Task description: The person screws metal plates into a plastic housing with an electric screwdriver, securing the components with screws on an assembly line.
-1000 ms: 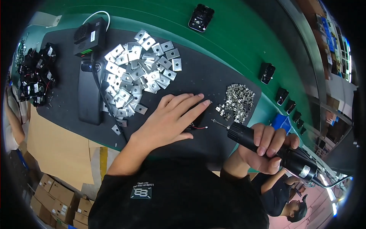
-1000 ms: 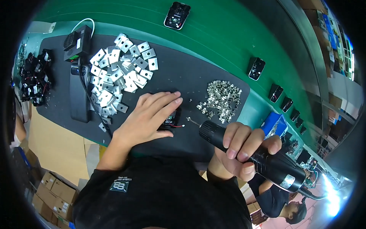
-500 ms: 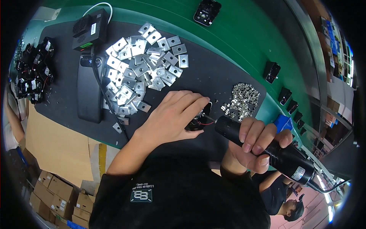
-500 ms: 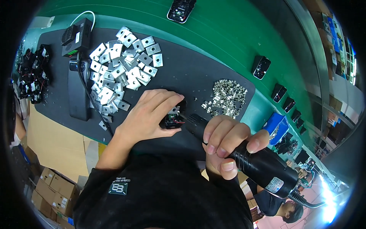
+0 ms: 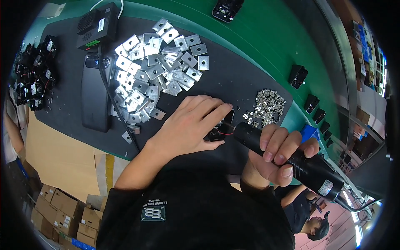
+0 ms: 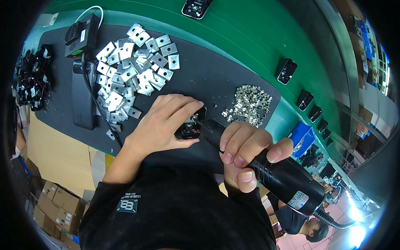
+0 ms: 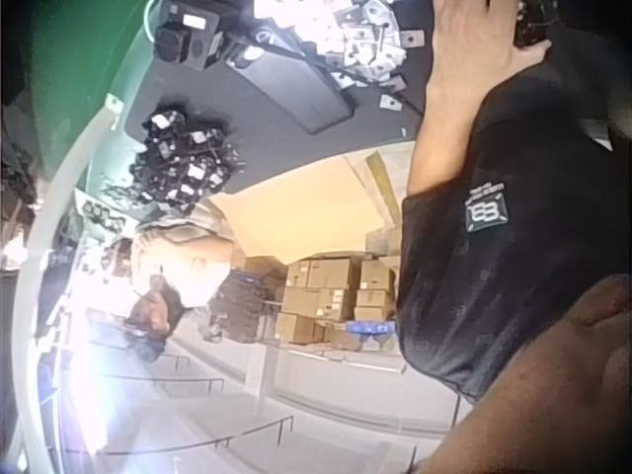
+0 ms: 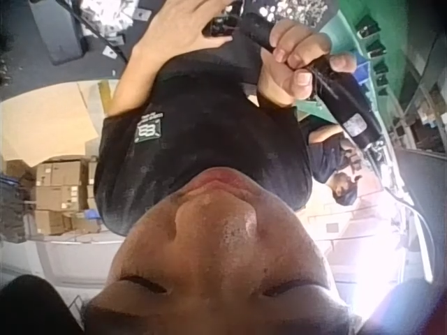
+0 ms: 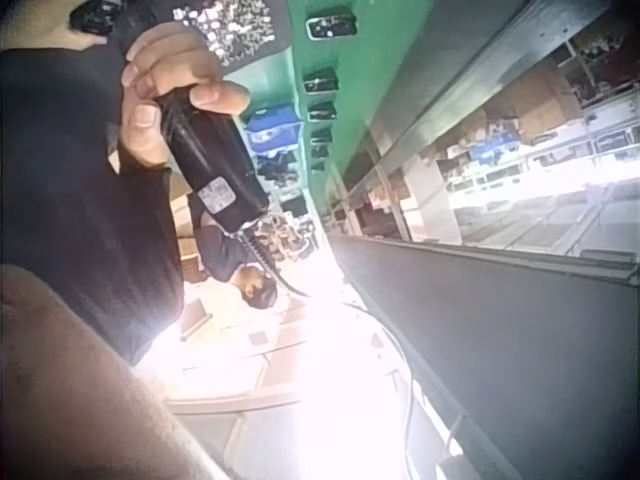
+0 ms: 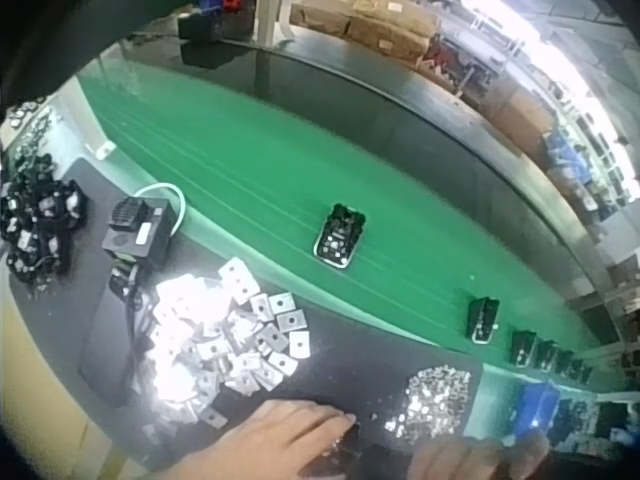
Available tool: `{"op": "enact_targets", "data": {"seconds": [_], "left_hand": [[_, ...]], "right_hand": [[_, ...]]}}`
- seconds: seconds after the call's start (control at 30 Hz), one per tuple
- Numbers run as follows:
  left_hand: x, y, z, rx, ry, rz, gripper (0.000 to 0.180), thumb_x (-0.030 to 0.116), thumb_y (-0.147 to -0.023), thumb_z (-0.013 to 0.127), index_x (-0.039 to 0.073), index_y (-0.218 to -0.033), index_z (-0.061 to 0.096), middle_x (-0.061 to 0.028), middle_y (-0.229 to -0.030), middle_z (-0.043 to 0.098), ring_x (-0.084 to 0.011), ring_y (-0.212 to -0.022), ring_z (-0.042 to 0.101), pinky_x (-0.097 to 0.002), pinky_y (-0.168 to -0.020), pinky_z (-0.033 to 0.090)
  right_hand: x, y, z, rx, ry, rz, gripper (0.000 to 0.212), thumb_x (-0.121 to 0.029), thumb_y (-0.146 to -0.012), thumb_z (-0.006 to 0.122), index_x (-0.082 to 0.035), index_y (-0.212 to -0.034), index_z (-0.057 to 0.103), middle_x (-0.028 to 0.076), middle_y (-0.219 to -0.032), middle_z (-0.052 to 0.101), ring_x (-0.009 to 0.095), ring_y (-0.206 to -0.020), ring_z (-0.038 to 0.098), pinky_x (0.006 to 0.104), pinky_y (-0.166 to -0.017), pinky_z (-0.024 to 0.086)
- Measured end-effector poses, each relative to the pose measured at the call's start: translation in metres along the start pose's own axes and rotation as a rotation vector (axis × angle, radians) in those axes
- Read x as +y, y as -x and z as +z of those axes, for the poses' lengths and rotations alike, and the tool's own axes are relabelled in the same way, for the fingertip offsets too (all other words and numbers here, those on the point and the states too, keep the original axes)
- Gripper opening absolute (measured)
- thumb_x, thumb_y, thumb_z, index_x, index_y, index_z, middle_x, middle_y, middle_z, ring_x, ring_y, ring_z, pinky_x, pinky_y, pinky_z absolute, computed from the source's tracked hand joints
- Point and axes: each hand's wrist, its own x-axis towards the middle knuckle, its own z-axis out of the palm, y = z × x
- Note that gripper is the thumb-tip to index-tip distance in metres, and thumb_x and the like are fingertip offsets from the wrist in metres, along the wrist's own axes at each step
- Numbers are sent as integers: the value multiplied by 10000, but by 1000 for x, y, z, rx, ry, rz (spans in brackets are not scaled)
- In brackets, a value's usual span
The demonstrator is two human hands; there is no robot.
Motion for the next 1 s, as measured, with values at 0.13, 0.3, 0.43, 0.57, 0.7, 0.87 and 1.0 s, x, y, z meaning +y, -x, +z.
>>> {"op": "enact_targets", "data": {"seconds": [0.13,0.3,0.43,0.57,0.7,0.87,1.0], "left_hand": [[0,1,1,11,-7,10,689,325,-643,781,60,-1233,545,-99,-1157,562,-288,-1062,544,-398,-906,423],[-1,0,1,22,-9,10,684,326,-640,783,60,-1226,552,-87,-1147,579,-276,-1055,552,-390,-908,424],[-1,0,1,24,-15,9,675,321,-639,784,65,-1221,557,-79,-1143,590,-269,-1055,556,-386,-912,424],[-1,-1,1,27,-13,5,668,315,-639,785,66,-1216,560,-78,-1138,597,-267,-1054,563,-384,-914,424],[0,0,0,39,1,-1,660,319,-643,783,66,-1212,563,-76,-1132,604,-265,-1054,567,-383,-913,425],[-3,-1,1,-1,-27,25,637,330,-662,769,68,-1206,567,-68,-1143,605,-263,-1063,564,-380,-915,422],[-3,1,0,3,-28,39,621,335,-673,759,68,-1201,570,-61,-1153,605,-261,-1066,563,-380,-919,418]], "right_hand": [[2,0,0,-3,2,-42,437,-124,-821,682,-157,-1119,364,8,-713,517,142,-573,543,297,-562,459],[8,-1,-4,-87,-17,-103,439,-91,-803,671,-154,-1114,367,19,-742,550,152,-596,572,304,-582,479],[8,-2,-6,-148,-26,-100,456,-66,-783,675,-155,-1114,374,22,-762,568,159,-624,592,306,-599,490],[8,-4,-9,-177,-24,-96,457,-56,-772,682,-155,-1104,383,22,-768,570,160,-638,597,309,-600,493],[8,-7,-12,-291,-43,-84,451,-42,-757,688,-155,-1085,399,17,-771,573,156,-643,599,303,-601,501],[12,-10,-13,-423,-50,-72,437,-38,-737,714,-149,-1054,434,17,-754,589,151,-626,602,292,-605,513],[10,-18,-12,-501,2,-11,412,-142,-817,717,-220,-1132,465,-43,-710,596,95,-613,594,242,-580,504]]}}
